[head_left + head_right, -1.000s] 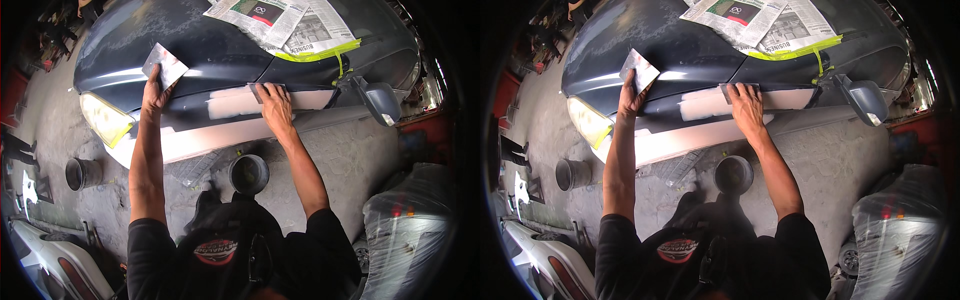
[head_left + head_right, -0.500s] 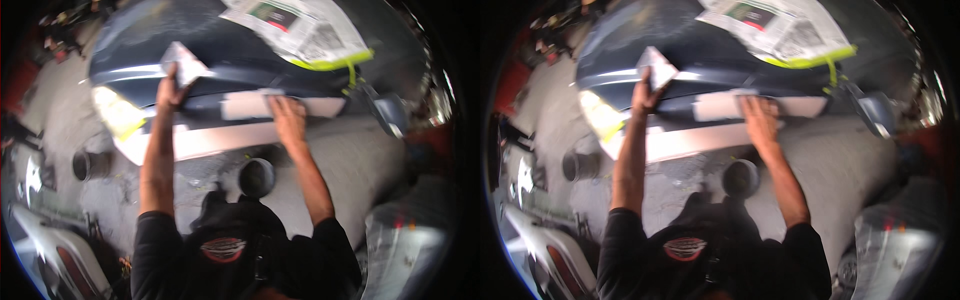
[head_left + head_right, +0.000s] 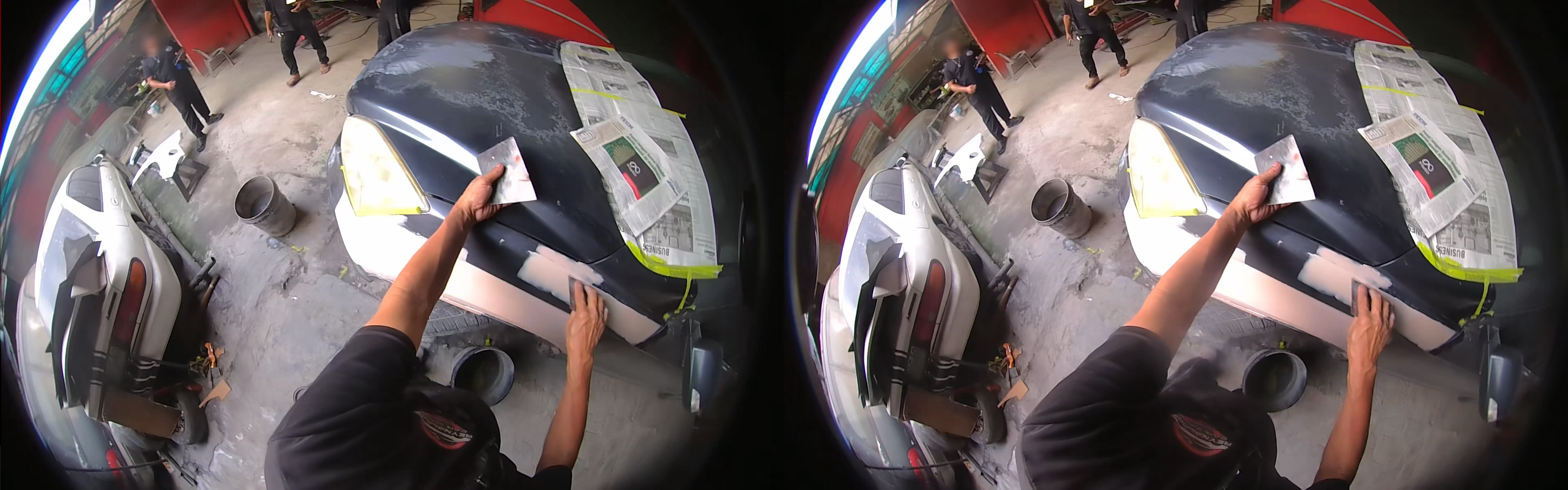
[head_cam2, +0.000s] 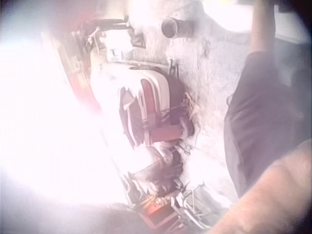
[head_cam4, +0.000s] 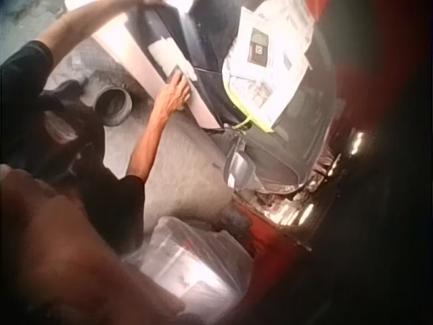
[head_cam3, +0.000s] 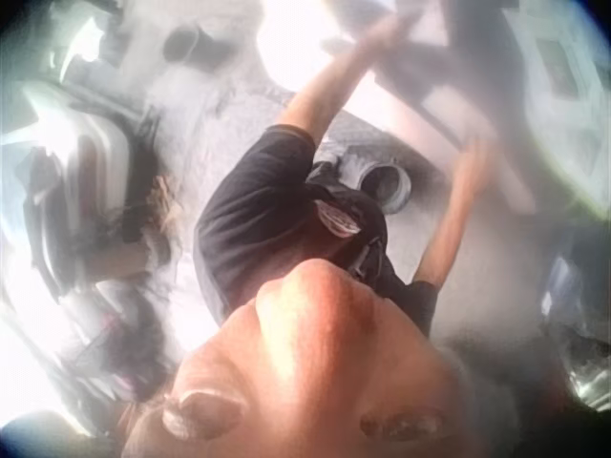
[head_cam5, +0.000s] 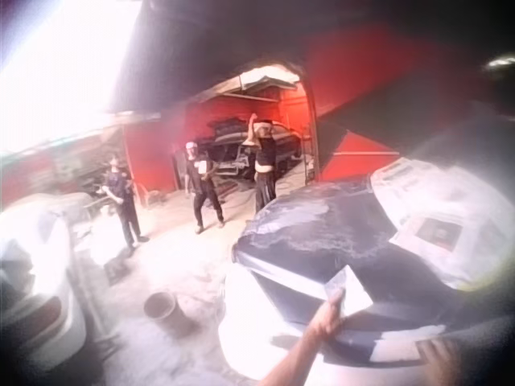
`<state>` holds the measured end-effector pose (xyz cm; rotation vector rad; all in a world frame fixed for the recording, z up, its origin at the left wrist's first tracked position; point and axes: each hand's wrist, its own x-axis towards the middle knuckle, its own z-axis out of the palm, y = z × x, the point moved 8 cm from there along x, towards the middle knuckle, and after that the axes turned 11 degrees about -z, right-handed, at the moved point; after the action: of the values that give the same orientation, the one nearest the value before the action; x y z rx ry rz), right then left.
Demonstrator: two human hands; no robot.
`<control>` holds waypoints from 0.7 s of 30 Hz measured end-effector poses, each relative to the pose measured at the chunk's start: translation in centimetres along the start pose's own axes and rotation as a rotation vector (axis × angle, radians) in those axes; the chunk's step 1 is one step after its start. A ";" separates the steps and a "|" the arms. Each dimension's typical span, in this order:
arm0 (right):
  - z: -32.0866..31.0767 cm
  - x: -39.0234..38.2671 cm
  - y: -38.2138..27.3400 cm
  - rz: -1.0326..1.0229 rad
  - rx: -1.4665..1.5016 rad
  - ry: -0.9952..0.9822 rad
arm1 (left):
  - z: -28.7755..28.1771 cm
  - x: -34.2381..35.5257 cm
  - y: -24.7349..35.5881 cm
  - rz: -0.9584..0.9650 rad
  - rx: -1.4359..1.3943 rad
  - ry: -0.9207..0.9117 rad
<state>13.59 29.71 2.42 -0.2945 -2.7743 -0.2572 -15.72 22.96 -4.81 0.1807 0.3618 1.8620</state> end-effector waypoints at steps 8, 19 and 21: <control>-1.1 1.6 1.9 0.027 -0.017 0.008 | 0.0 0.4 0.1 0.030 0.022 -0.008; -0.3 1.3 2.6 0.019 -0.036 0.017 | 0.3 -0.1 -0.1 0.010 0.001 0.025; -0.6 0.8 2.7 -0.002 -0.055 0.037 | 0.7 -0.4 -0.6 0.006 0.027 0.018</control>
<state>13.63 32.32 3.61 -0.2975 -2.7345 -0.3365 -14.81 22.85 -4.33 0.1840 0.3991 1.8667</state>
